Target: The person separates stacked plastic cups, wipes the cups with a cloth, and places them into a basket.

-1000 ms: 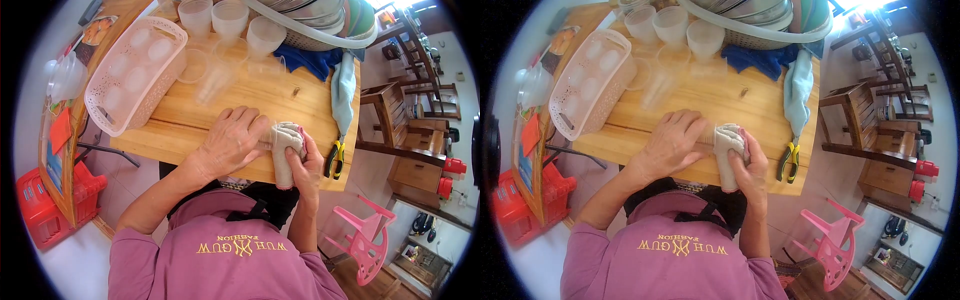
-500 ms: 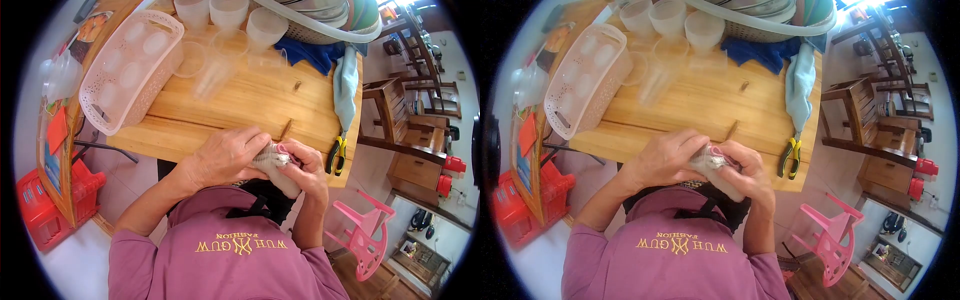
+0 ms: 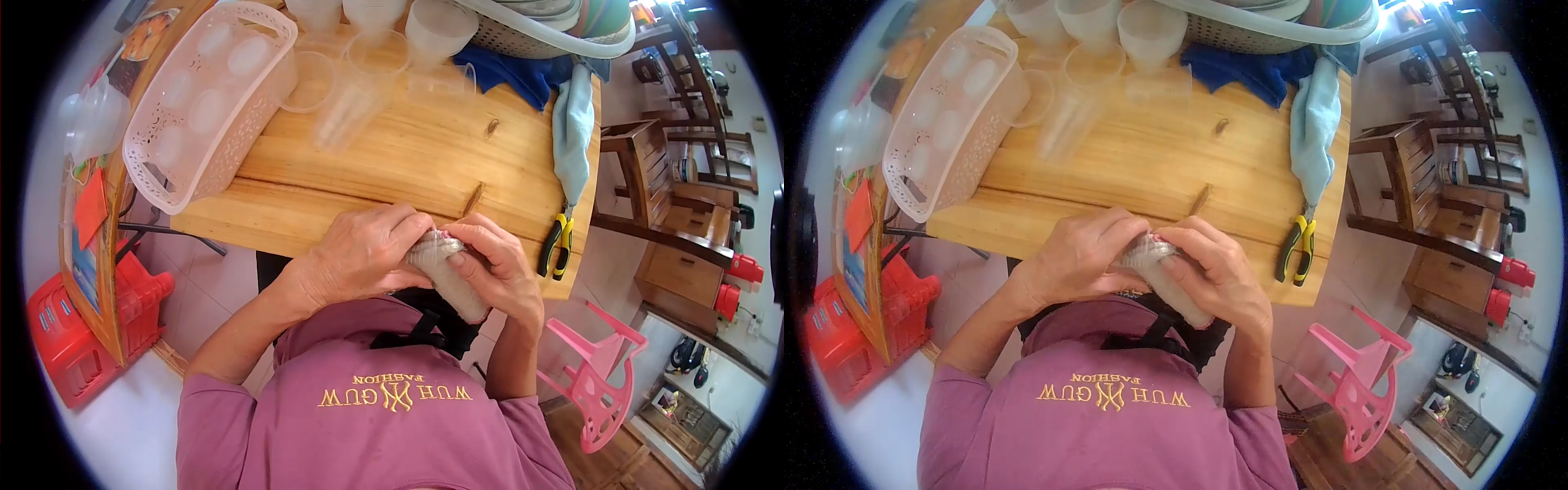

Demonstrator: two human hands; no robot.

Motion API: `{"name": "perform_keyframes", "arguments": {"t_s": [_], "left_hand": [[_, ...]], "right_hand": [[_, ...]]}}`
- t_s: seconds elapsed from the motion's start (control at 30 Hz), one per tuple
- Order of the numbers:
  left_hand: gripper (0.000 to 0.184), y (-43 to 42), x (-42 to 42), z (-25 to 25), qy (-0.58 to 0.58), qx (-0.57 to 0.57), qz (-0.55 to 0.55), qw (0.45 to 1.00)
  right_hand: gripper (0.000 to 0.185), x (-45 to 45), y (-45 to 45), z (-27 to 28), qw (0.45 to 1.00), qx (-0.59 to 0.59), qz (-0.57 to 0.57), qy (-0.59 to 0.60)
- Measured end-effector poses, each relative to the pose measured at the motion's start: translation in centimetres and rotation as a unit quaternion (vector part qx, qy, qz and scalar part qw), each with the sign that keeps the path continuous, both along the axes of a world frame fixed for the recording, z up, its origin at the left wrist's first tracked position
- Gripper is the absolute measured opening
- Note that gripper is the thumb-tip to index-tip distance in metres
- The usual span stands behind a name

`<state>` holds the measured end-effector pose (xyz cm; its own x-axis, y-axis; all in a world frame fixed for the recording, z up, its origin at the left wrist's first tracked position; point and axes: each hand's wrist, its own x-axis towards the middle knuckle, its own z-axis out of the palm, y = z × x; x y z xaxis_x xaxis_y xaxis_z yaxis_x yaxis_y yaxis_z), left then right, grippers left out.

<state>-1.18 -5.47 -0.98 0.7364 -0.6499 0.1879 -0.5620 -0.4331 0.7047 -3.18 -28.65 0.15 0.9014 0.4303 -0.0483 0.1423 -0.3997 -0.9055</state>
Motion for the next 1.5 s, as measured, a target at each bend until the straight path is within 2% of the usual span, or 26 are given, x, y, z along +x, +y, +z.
{"name": "perform_keyframes", "arguments": {"t_s": [0.07, 0.13, 0.27, 0.33, 0.37, 0.43, 0.47, 0.53, 0.57, 0.6, 0.67, 0.73, 0.8, 0.83, 1.03, 1.17, 1.23, 1.37, 1.43, 1.5], "left_hand": [[0.064, -0.1, -0.1, -0.2, 0.013, 0.011, -0.008, 1.0], [0.065, -0.1, -0.1, -0.2, 0.007, 0.008, -0.013, 1.0], [0.066, -0.1, -0.4, -0.4, -0.013, -0.01, -0.007, 1.0], [0.066, 0.1, -0.3, -0.3, -0.006, -0.006, -0.003, 1.0], [0.066, 0.1, -0.2, -0.2, 0.001, -0.002, 0.0, 1.0], [0.062, 0.1, -0.2, -0.3, -0.013, 0.004, 0.005, 1.0], [0.058, 0.1, -0.2, -0.4, -0.027, 0.01, 0.007, 1.0], [0.058, 0.0, -0.1, -0.2, -0.011, 0.012, 0.008, 1.0], [0.057, 0.0, 0.0, -0.2, 0.004, 0.015, 0.009, 1.0], [0.057, 0.0, 0.1, -0.2, 0.006, 0.015, 0.009, 1.0], [0.055, 0.0, 0.3, -0.3, 0.029, -0.018, 0.024, 0.999], [0.055, 0.0, 0.4, -0.3, 0.044, -0.019, 0.027, 0.999], [0.054, 0.0, 0.5, -0.3, 0.055, -0.019, 0.032, 0.998], [0.054, 0.1, 0.6, -0.2, 0.061, -0.02, 0.026, 0.998], [0.054, -0.5, 0.3, 0.6, 0.08, -0.034, -0.006, 0.996], [0.056, -0.3, 0.5, 0.5, 0.05, -0.041, 0.013, 0.998], [0.057, -0.1, 0.5, 0.7, 0.043, -0.032, 0.016, 0.998], [0.059, -0.1, 0.3, 1.1, 0.008, -0.03, 0.017, 0.999], [0.06, -0.2, 0.5, 1.1, 0.011, -0.032, 0.005, 0.999], [0.061, -0.3, 0.4, 1.1, 0.015, -0.032, -0.005, 0.999]], "right_hand": [[0.029, 0.0, 0.0, -0.2, 1.0, 0.012, 0.008, -0.007], [0.025, 0.3, 0.2, 0.1, 0.999, -0.026, 0.024, 0.027], [0.022, 0.9, 1.7, 0.1, 0.996, -0.075, 0.052, 0.019], [0.024, 1.0, 2.5, 0.4, 0.992, -0.126, -0.021, 0.013], [0.024, 1.0, 2.3, 0.5, 0.992, -0.126, -0.02, 0.014], [0.036, 0.8, 1.6, 0.7, 0.99, -0.136, -0.045, 0.005], [0.036, 0.6, 1.1, 0.7, 0.99, -0.137, -0.044, 0.006], [0.053, 0.1, -0.3, 0.8, 0.996, -0.078, -0.047, -0.009], [0.069, -0.1, -1.2, 1.4, 0.995, -0.095, -0.011, -0.005], [0.069, -0.3, -1.3, 1.9, 0.995, -0.095, -0.011, -0.003], [0.078, -0.9, -1.4, 2.7, 0.981, -0.185, 0.024, -0.057], [0.074, -1.5, -1.0, 1.9, 0.982, -0.181, 0.008, -0.053], [0.062, -1.6, -0.9, 0.5, 0.994, -0.104, -0.028, -0.03], [0.048, -1.3, -0.7, 0.5, 0.995, -0.074, -0.029, -0.059], [0.035, 0.6, 0.1, 2.0, 0.996, -0.046, 0.035, -0.073], [0.038, 1.3, 0.9, 2.2, 0.995, -0.062, 0.04, -0.065], [0.05, 1.4, 1.1, 1.9, 0.996, -0.024, -0.005, -0.084], [0.061, 1.2, 0.3, 1.0, 0.997, -0.032, -0.018, -0.064], [0.066, 0.8, 0.1, 0.7, 0.998, 0.005, 0.007, 0.058], [0.066, 0.5, 0.6, 0.9, 0.998, -0.019, 0.005, 0.065]]}}
